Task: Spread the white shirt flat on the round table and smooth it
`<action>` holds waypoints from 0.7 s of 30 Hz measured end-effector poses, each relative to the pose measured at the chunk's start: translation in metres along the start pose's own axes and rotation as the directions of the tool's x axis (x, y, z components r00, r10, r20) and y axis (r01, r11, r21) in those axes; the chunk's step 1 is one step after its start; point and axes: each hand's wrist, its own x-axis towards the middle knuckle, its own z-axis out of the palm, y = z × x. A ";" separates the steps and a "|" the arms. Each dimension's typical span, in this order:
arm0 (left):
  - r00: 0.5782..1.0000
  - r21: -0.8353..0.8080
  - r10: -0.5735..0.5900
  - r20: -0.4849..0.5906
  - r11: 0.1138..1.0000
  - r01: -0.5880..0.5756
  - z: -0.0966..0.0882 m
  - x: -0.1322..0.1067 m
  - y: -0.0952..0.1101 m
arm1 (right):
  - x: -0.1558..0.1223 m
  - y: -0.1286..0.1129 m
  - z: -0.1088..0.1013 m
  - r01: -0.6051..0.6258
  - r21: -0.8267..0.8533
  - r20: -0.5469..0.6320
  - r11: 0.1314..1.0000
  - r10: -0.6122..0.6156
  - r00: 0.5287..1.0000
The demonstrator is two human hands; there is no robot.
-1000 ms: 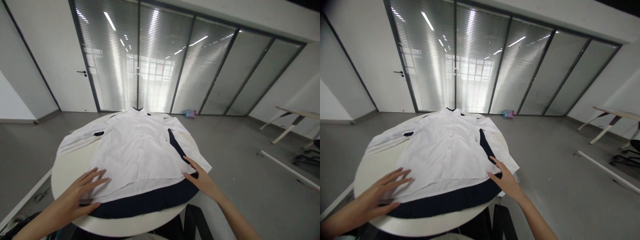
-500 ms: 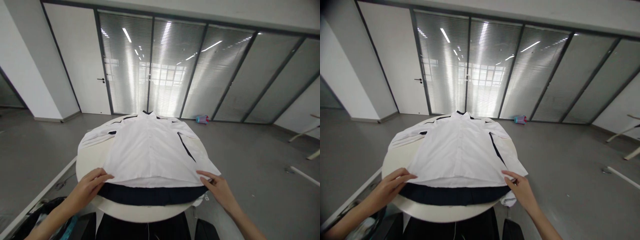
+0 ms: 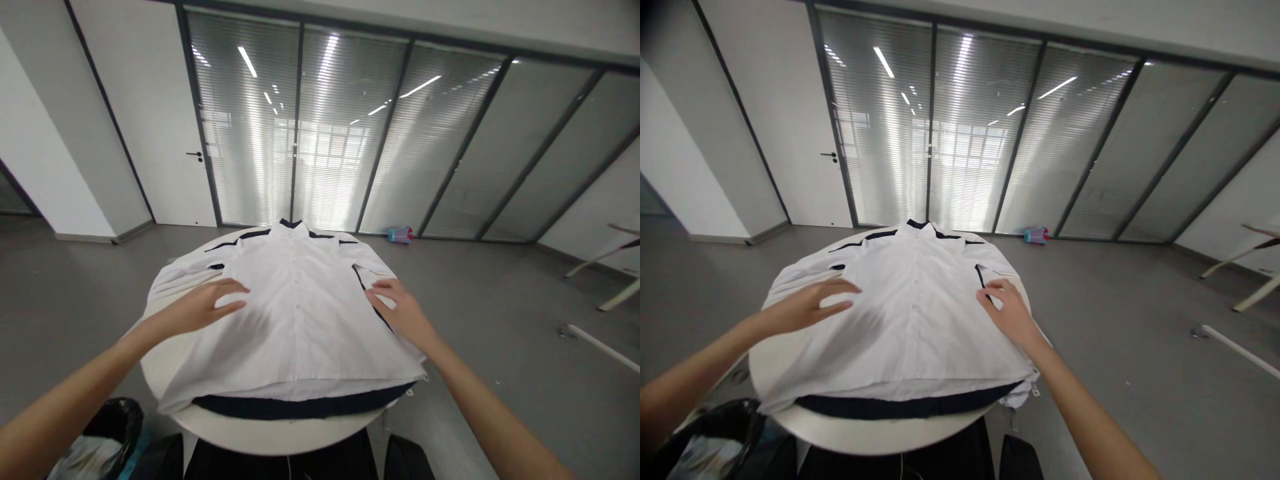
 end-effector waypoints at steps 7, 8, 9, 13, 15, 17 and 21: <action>0.992 0.238 -0.122 0.034 0.965 0.110 0.071 0.210 -0.073 | 0.169 0.018 0.113 0.041 -0.285 0.332 0.958 0.059 0.942; 0.988 0.260 -0.152 0.027 0.955 0.140 0.079 0.227 -0.084 | 0.187 0.028 0.126 0.020 -0.342 0.343 0.939 0.105 0.933; 0.984 0.276 -0.178 0.011 0.946 0.168 0.085 0.241 -0.097 | 0.202 0.039 0.138 -0.010 -0.386 0.338 0.922 0.152 0.929; 0.961 0.294 -0.276 0.013 0.920 0.260 0.099 0.264 -0.150 | 0.230 0.097 0.158 -0.149 -0.464 0.331 0.873 0.327 0.885; 0.945 0.290 -0.320 0.071 0.913 0.287 0.103 0.264 -0.173 | 0.225 0.130 0.154 -0.194 -0.483 0.374 0.854 0.401 0.837; 0.937 0.279 -0.337 0.096 0.913 0.299 0.107 0.263 -0.190 | 0.211 0.162 0.143 -0.259 -0.503 0.359 0.824 0.472 0.805; 0.947 0.269 -0.314 0.066 0.920 0.286 0.112 0.261 -0.199 | 0.188 0.201 0.115 -0.395 -0.538 0.264 0.745 0.594 0.760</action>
